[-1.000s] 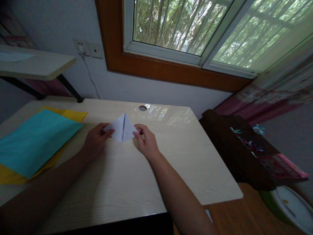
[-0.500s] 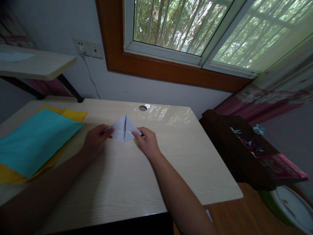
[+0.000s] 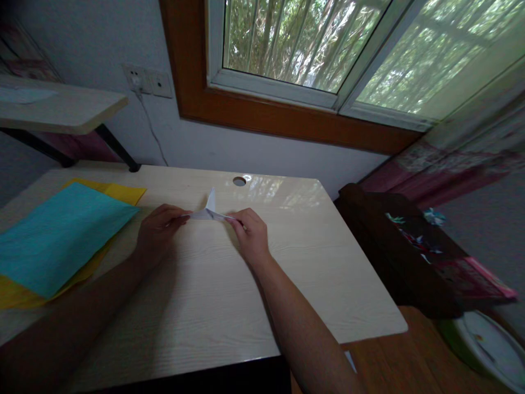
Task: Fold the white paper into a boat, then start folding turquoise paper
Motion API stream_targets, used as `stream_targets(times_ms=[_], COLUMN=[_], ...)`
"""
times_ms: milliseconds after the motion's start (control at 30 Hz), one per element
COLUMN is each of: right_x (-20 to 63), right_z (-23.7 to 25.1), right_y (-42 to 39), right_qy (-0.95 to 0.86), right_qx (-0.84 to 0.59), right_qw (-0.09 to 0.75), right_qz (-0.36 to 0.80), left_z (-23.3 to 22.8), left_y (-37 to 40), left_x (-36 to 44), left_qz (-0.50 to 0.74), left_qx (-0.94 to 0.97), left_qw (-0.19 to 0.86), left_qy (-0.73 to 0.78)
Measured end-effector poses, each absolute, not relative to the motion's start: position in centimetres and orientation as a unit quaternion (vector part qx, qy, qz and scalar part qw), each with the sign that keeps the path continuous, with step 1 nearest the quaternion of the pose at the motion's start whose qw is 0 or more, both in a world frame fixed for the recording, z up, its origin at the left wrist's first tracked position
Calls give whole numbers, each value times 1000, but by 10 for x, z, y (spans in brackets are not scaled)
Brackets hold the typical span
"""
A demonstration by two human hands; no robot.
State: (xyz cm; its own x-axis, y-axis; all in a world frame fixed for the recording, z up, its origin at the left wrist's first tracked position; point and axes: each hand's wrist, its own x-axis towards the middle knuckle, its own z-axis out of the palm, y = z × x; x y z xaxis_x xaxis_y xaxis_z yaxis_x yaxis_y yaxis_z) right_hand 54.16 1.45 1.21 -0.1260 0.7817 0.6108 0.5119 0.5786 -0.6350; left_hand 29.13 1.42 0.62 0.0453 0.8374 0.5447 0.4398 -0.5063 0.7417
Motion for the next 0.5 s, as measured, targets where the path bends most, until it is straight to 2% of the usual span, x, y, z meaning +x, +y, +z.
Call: stream_targets(times_ms=[200, 500], right_x=[546, 549], right_z=[6, 4], right_y=[19, 23], right_qy=[-742, -742], right_qx=[-410, -398], right_qw=[513, 521], right_qz=[134, 141], left_z=[5, -4], left_y=[17, 22], left_x=[287, 286], left_qz=[531, 518], left_qx=[704, 708], left_qw=[143, 157], left_qy=[449, 453])
